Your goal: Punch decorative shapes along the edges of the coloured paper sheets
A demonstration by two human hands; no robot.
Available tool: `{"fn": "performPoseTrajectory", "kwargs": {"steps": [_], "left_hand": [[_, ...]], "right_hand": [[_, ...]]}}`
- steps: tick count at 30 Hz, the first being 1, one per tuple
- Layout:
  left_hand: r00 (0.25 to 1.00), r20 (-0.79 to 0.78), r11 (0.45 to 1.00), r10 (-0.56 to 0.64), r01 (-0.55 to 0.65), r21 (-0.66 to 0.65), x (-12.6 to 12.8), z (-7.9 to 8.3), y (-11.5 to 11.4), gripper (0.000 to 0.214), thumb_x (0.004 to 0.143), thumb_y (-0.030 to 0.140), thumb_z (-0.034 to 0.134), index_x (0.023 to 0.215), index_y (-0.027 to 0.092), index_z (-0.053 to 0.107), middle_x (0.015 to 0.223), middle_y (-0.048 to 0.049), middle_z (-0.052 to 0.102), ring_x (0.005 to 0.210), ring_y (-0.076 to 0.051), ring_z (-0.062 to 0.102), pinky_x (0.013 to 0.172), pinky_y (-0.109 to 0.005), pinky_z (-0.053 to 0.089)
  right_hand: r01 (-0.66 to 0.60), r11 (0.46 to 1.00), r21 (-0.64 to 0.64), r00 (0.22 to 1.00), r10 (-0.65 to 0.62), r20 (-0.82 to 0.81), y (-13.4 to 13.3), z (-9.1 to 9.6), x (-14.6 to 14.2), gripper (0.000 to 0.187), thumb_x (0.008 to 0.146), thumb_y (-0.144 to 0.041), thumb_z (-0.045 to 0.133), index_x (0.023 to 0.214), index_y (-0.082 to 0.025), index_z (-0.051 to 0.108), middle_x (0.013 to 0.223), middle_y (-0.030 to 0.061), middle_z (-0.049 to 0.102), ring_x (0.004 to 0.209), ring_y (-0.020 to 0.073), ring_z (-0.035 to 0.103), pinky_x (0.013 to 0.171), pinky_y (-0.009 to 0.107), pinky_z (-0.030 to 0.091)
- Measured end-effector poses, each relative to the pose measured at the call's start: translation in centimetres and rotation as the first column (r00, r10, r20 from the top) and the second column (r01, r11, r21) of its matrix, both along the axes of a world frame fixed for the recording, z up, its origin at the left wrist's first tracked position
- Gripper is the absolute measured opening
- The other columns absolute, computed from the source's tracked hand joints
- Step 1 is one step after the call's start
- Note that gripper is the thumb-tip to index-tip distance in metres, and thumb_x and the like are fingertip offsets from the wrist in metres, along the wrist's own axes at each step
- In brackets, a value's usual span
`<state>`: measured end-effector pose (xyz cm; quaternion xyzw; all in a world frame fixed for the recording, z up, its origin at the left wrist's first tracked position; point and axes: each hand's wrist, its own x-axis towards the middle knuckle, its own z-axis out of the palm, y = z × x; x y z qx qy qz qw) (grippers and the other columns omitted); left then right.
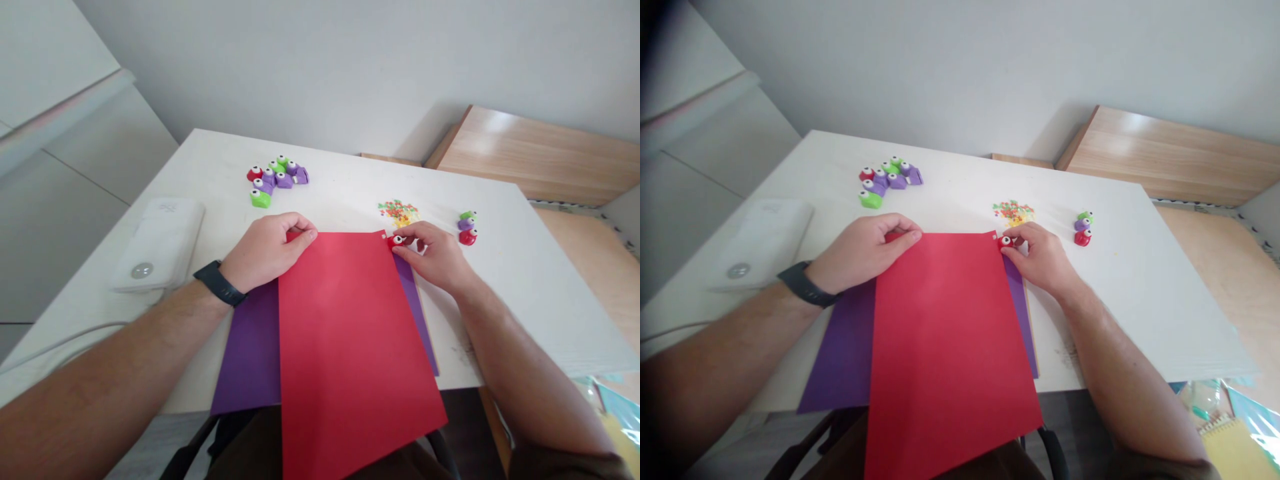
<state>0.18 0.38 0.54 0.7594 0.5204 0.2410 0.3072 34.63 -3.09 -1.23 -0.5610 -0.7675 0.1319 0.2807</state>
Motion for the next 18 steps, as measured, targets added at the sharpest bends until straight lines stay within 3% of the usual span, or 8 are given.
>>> {"fn": "performPoseTrajectory", "kwargs": {"steps": [18], "left_hand": [[0.992, -0.063, 0.994, -0.107, 0.108, 0.025, 0.4, 0.6, -1.3, 0.024, 0.103, 0.042, 0.057, 0.100, 0.026, 0.075, 0.103, -0.0023, 0.081, 0.095, -0.025, 0.073, 0.087, -0.036, 0.050]], "right_hand": [[-0.045, 0.995, -0.086, 0.998, 0.049, 0.039, -0.6, 1.2, -0.1, 0.015, 0.091, -0.031, 0.077, 0.105, -0.025, 0.079, 0.095, 0.0051, 0.078, 0.080, 0.0226, 0.069, 0.077, 0.040, 0.056]]}}
